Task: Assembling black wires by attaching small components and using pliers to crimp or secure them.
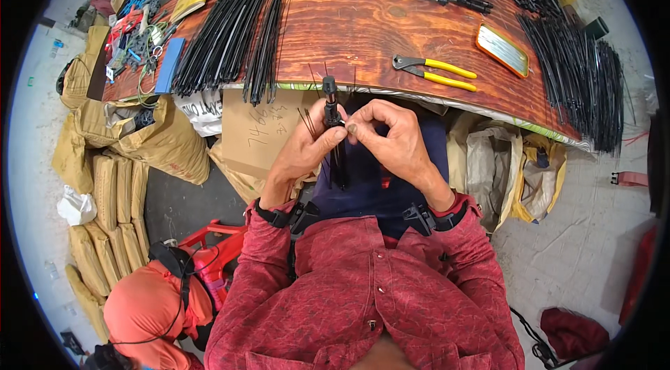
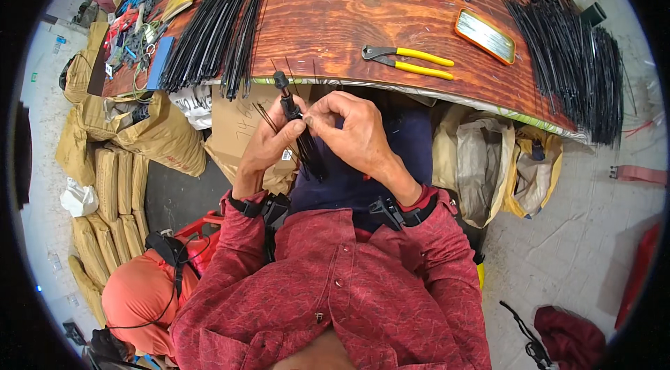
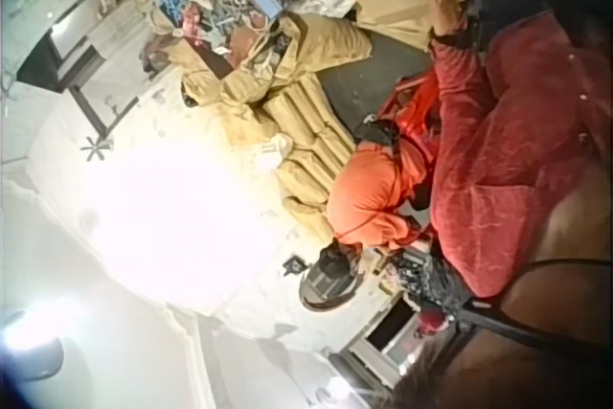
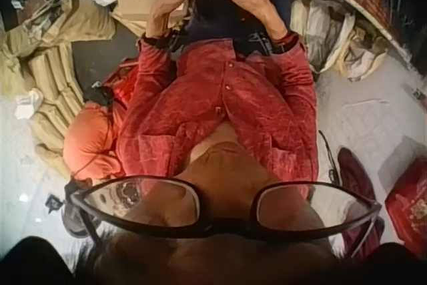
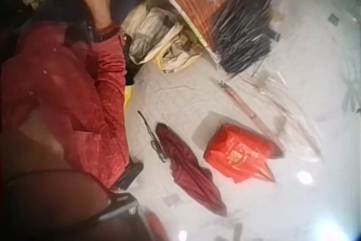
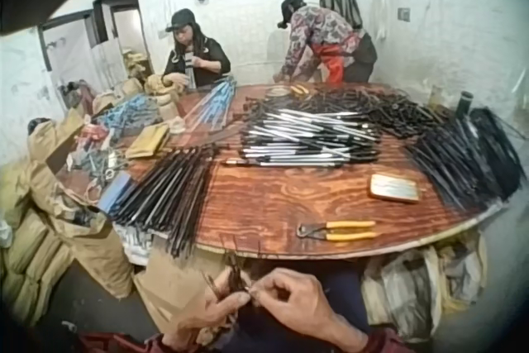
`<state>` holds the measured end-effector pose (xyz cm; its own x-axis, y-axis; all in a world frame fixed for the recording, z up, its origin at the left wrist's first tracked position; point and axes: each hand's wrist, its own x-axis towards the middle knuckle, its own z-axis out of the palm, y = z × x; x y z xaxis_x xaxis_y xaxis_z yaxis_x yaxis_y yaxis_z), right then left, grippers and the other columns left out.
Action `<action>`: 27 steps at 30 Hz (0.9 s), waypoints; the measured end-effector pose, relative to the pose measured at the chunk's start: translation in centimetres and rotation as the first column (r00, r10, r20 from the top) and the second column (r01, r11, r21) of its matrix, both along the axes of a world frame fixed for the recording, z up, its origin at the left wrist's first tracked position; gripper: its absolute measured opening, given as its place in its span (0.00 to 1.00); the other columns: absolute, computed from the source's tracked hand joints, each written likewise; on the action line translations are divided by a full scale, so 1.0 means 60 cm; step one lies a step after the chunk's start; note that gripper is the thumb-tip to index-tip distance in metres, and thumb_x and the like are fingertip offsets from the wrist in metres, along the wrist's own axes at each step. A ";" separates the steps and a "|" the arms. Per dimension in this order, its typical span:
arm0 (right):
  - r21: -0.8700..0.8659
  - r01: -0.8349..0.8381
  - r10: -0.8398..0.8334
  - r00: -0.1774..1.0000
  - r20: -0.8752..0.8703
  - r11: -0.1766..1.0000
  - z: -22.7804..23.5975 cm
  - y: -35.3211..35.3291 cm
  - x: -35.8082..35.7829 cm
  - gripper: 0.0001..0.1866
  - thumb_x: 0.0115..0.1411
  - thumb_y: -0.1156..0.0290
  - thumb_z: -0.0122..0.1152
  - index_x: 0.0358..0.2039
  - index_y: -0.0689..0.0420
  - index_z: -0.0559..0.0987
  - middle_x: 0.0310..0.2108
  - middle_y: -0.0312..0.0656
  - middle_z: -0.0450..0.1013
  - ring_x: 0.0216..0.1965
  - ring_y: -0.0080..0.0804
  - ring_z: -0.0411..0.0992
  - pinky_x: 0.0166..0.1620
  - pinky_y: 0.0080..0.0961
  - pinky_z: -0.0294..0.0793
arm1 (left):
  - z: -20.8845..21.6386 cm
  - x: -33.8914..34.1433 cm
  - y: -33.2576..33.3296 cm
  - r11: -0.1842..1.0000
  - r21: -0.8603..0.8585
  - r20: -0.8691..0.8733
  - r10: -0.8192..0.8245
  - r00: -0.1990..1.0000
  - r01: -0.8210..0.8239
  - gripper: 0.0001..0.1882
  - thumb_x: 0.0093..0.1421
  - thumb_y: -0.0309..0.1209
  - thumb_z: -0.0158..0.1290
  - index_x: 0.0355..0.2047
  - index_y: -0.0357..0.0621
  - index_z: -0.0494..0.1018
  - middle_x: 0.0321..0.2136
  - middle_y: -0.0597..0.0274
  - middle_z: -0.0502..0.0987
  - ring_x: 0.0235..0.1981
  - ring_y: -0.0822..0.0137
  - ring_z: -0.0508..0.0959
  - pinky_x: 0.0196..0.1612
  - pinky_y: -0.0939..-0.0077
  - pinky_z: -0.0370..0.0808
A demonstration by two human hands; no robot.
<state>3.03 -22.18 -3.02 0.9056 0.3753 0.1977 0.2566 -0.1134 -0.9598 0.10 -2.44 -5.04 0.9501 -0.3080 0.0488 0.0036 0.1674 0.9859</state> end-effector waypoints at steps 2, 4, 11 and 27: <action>-0.015 -0.044 0.044 0.999 0.032 0.999 0.008 -0.007 0.002 0.05 0.60 0.76 0.65 0.30 0.64 0.81 0.25 0.37 0.77 0.27 0.21 0.73 0.32 0.22 0.71 | -0.011 -0.001 0.006 0.996 0.010 -0.029 -0.087 0.996 0.087 0.17 0.70 0.37 0.54 0.51 0.40 0.67 0.37 0.65 0.74 0.42 0.73 0.73 0.46 0.76 0.71; -0.020 -0.053 0.054 0.996 0.073 0.998 0.005 -0.012 0.001 0.04 0.58 0.77 0.67 0.30 0.63 0.80 0.24 0.39 0.76 0.25 0.24 0.75 0.30 0.24 0.73 | -0.011 0.001 -0.001 0.992 -0.059 -0.003 -0.110 0.994 0.110 0.16 0.71 0.38 0.54 0.49 0.39 0.68 0.37 0.63 0.76 0.41 0.72 0.75 0.46 0.76 0.72; -0.004 -0.063 0.063 0.998 0.008 0.998 0.029 -0.021 -0.007 0.06 0.63 0.76 0.64 0.30 0.65 0.80 0.27 0.38 0.76 0.28 0.22 0.74 0.33 0.22 0.72 | -0.005 -0.008 -0.010 0.986 -0.148 -0.035 -0.080 0.996 0.074 0.14 0.69 0.35 0.57 0.47 0.38 0.70 0.37 0.60 0.79 0.37 0.71 0.79 0.44 0.75 0.76; -0.091 0.003 0.005 0.996 0.087 0.996 0.008 -0.013 0.002 0.05 0.61 0.75 0.66 0.32 0.64 0.81 0.30 0.38 0.77 0.30 0.23 0.74 0.35 0.22 0.72 | -0.009 -0.009 -0.009 0.994 -0.098 -0.066 -0.057 0.996 0.050 0.19 0.72 0.45 0.51 0.53 0.46 0.66 0.34 0.71 0.66 0.35 0.77 0.64 0.41 0.81 0.63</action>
<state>3.14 -22.94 -2.53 0.8858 0.3967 0.2407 0.3391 -0.1991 -0.9195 -0.46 -2.98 -5.61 0.9345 -0.3557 0.0163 0.0820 0.2596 0.9622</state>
